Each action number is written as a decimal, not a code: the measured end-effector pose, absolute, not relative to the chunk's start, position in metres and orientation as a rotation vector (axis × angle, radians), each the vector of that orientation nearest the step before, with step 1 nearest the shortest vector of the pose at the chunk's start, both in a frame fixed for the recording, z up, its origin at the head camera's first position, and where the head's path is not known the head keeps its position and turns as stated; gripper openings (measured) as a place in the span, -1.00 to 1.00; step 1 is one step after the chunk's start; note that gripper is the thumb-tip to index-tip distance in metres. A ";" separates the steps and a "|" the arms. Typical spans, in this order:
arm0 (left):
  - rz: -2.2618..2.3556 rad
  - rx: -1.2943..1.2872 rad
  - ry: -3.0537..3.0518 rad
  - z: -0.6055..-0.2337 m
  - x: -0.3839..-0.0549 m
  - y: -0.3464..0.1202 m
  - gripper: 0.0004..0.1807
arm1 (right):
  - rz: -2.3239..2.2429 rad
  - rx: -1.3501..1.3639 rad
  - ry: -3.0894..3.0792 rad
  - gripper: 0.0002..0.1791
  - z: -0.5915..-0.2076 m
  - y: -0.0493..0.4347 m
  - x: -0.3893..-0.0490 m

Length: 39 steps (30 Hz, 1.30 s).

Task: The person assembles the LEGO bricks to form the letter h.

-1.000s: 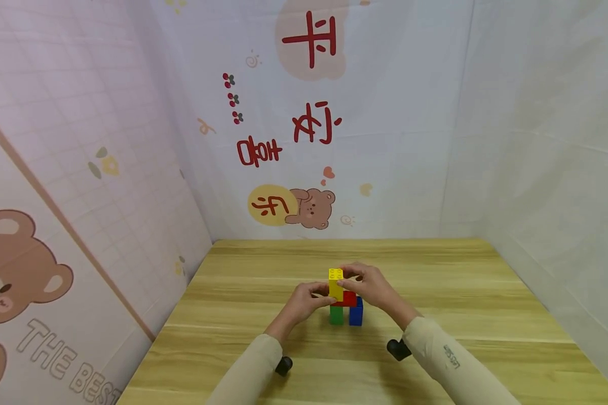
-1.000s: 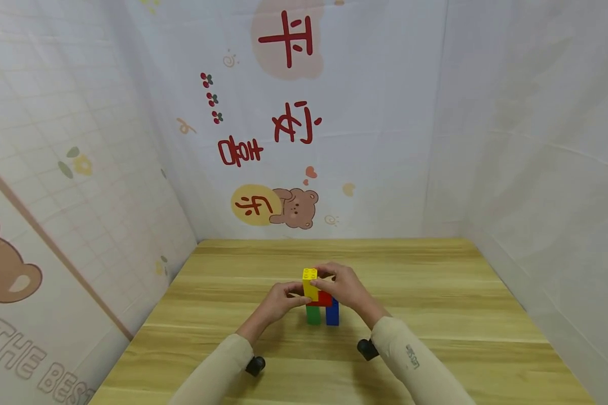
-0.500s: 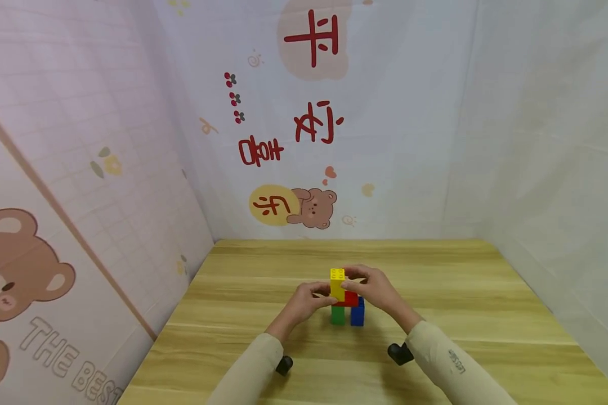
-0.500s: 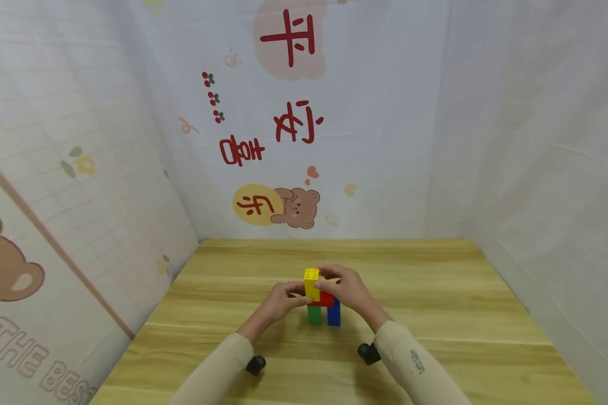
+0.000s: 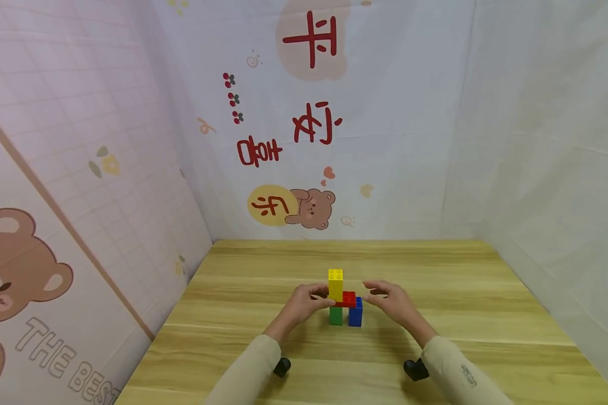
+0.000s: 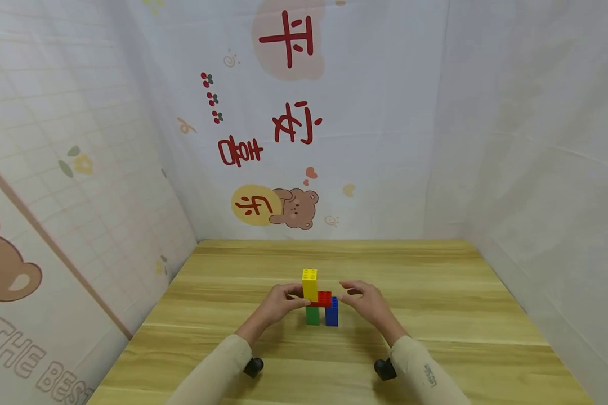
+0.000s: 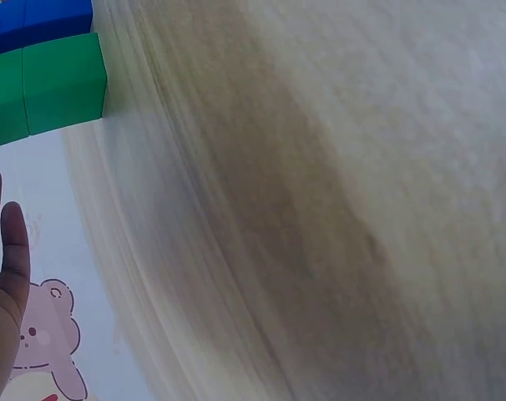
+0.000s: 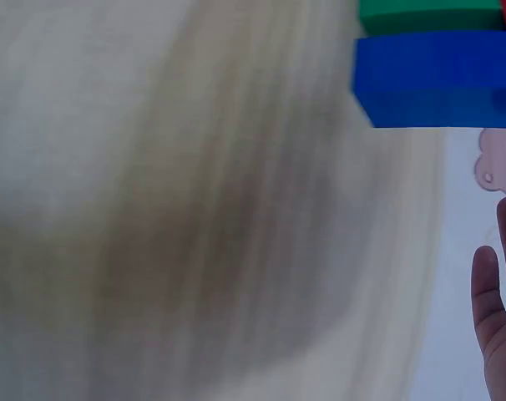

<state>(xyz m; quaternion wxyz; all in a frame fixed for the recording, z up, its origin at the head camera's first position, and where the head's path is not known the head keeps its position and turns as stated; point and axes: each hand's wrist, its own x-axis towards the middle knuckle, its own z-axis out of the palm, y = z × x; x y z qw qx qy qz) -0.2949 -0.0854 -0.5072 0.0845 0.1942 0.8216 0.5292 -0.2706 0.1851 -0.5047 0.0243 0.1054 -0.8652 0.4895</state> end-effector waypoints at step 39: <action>1.600 0.606 2.507 -0.521 -0.289 -0.084 -0.34 | 1.664 0.236 -2.629 -0.53 -0.531 0.167 -0.260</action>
